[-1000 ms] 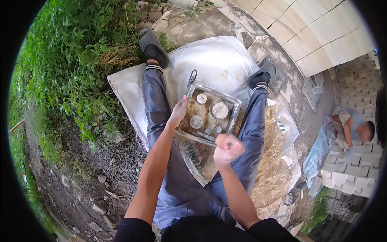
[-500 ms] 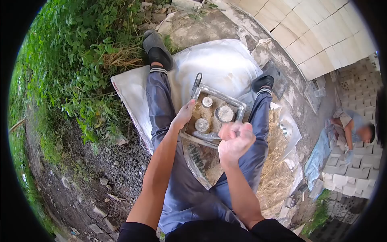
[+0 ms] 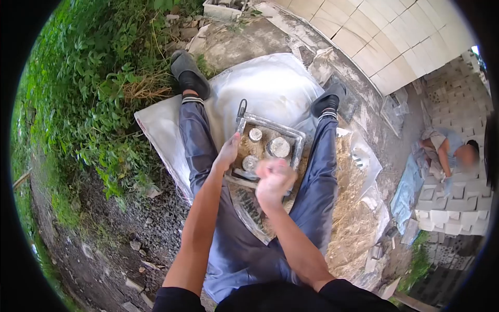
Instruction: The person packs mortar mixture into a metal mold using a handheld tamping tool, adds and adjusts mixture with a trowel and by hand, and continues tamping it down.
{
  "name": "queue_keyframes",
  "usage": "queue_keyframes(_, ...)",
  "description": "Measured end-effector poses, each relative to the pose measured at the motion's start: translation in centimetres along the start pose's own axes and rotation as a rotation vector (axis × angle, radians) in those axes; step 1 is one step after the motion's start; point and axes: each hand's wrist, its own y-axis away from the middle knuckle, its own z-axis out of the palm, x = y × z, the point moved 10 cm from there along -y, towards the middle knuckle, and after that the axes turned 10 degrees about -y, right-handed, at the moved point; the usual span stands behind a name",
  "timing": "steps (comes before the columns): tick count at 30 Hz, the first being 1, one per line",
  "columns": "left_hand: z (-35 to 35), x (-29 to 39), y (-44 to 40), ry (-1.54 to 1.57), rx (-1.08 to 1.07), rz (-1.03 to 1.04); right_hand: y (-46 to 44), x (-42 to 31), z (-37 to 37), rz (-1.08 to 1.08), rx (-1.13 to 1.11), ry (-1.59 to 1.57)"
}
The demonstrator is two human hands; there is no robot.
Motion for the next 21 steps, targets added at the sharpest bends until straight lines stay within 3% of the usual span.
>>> queue_keyframes(2, -0.1, -1.1, -0.2, -0.009, 0.017, 0.013, -0.1, -2.8, 1.0, -0.002, -0.082, 0.032)
queue_keyframes(4, -0.1, -3.5, -0.3, 0.006, 0.021, 0.037, 2.0, -1.1, 0.7, -0.188, -0.207, 0.351)
queue_keyframes(5, -0.1, -2.4, -1.4, 0.03, 0.04, 0.107, 2.7, -0.9, 1.0, -0.307, -0.299, 0.316)
queue_keyframes(6, 0.5, -0.9, -1.8, 0.029, 0.024, 0.131, 2.0, -0.7, 2.2, -0.1, -0.381, 0.277)
queue_keyframes(9, -1.0, 1.3, 0.2, -0.262, 0.238, 0.22, 0.6, -1.9, 0.0, -0.002, -0.184, 0.05)
queue_keyframes(12, -1.1, 1.0, 0.0, -0.457, 0.198, 0.127, 0.4, -5.4, -2.4, -0.094, -0.127, 0.092)
queue_keyframes(14, -0.9, 2.5, 0.5, -0.461, 0.246, 0.16, 0.5, -4.4, -4.6, -0.153, -0.235, 0.114)
queue_keyframes(16, -1.3, 5.0, 2.8, -0.53, 0.451, 0.39, -1.3, -2.8, -4.9, 0.092, -0.131, 0.049)
queue_keyframes(17, -1.0, 5.4, 3.1, -0.593, 0.471, 0.416, -1.6, -4.1, -4.4, 0.041, -0.165, 0.047)
queue_keyframes(21, -0.6, 4.1, 2.7, -0.673, 0.428, 0.322, -0.9, -6.9, -6.3, -0.083, -0.22, 0.076)
